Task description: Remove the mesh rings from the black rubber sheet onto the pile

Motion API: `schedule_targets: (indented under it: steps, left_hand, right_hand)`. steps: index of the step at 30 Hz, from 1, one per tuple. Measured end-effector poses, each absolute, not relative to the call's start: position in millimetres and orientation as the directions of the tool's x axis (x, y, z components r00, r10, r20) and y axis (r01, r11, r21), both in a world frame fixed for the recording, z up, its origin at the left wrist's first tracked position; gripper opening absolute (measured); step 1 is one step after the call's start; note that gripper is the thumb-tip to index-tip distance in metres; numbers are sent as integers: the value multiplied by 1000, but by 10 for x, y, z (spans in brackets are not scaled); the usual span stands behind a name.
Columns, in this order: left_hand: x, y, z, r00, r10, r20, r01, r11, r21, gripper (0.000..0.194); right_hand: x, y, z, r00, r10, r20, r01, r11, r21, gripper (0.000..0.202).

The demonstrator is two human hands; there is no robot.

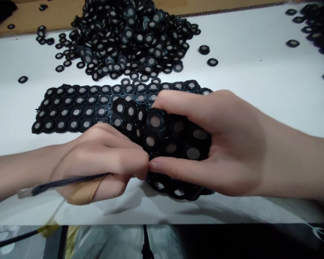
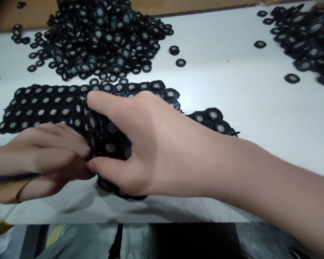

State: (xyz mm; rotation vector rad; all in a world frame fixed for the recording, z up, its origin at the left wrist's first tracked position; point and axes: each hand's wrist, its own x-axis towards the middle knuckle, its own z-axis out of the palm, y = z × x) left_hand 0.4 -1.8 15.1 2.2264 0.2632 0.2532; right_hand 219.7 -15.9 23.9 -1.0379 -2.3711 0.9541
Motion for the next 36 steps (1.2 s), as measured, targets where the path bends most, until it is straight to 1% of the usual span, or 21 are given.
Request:
schedule_targets:
  steps: [5,10,13,16,20,23,28,32,36]
  left_hand:
    - [-4,-16,190,966,253,48,125,-624,771,12]
    - [5,-12,138,956,275,104,90,-612,786,11]
    - [6,-17,108,955,257,149,42,-613,789,16]
    - [5,-19,95,957,241,162,21,-615,789,17]
    - [6,-25,88,956,247,156,31,-615,788,13]
    - [2,-27,81,956,256,146,37,-595,803,10]
    - [-10,-26,68,948,257,187,-2,-584,812,8]
    - [-6,-24,65,944,258,205,-12,-595,804,13]
    - [0,-19,69,942,269,202,-8,-583,812,13]
  right_hand:
    - [2200,-167,235,-653,755,60,497,487,-718,23]
    - [2199,-162,243,-664,745,55,449,458,-767,23]
    - [2193,-152,254,-669,742,41,448,447,-774,22]
    - [2188,-138,263,-681,731,37,448,457,-768,24]
    - [2182,-127,272,-677,733,61,467,492,-735,25]
    - [2178,-127,281,-682,730,47,486,500,-717,25]
    - [2177,-123,289,-692,721,37,490,506,-710,27]
    - [2181,-120,283,-695,717,43,496,522,-694,32]
    - [2180,-120,273,-693,719,61,490,530,-692,35]
